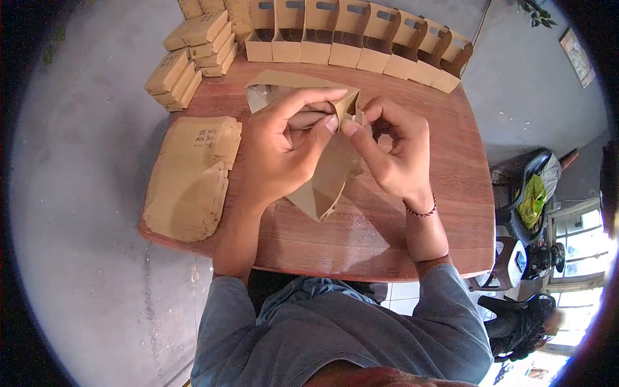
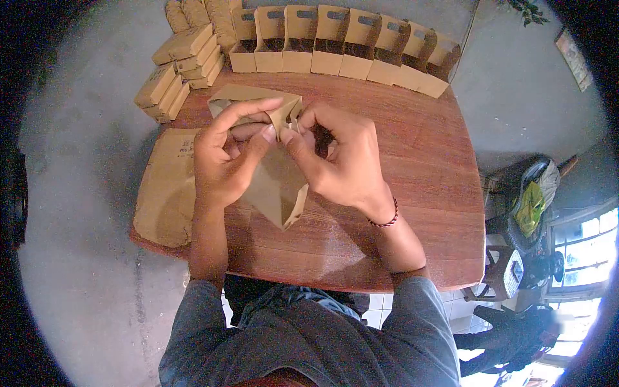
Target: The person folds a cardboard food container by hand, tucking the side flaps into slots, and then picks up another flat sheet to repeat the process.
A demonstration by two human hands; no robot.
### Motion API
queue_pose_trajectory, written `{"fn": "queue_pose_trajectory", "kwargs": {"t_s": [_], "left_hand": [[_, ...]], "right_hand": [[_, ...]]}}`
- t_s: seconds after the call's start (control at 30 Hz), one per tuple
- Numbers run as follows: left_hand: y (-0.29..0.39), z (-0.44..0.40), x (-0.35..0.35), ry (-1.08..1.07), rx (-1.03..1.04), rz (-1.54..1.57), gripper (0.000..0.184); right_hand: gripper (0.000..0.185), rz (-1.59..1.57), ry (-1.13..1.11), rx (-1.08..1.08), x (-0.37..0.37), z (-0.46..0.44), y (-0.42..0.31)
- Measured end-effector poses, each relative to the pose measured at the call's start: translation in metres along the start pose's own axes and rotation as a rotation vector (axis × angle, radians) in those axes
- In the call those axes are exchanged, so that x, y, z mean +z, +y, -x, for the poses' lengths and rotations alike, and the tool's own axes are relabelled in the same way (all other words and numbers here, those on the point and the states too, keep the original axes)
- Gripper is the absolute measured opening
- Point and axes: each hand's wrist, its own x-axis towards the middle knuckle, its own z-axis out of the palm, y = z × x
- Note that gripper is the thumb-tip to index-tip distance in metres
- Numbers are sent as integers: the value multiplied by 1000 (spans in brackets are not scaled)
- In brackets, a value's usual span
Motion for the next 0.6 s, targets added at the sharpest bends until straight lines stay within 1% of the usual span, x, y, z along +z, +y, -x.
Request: {"fn": "queue_pose_trajectory", "kwargs": {"t_s": [0.13,0.2,0.23,0.3,0.33,0.4,0.43,0.5,0.53,0.6], "left_hand": [[0,-1,2,-13,-1,-108,33],[-4,-2,2,1,-18,-129,33],[-6,-2,2,15,-33,-150,32],[-8,-2,3,29,-25,-138,32],[-8,-3,3,45,-19,-125,32],[-4,0,7,57,-23,-129,34],[-3,1,9,70,-27,-134,37],[-6,2,12,59,-23,-163,41],[-8,3,13,44,-19,-193,44],[-13,1,15,73,1,-142,42]], "right_hand": [[14,-3,-12,41,-1,0,4],[21,61,-25,39,-1,-2,3],[21,60,-23,38,-1,-2,1],[26,99,-47,107,1,-4,-2],[26,99,-45,107,3,-5,-3],[31,100,257,-118,9,-8,-1],[31,100,256,-117,9,-7,0],[34,90,69,-74,11,-6,2],[34,90,70,-73,10,-6,1],[35,145,-43,40,6,-6,-1]]}}
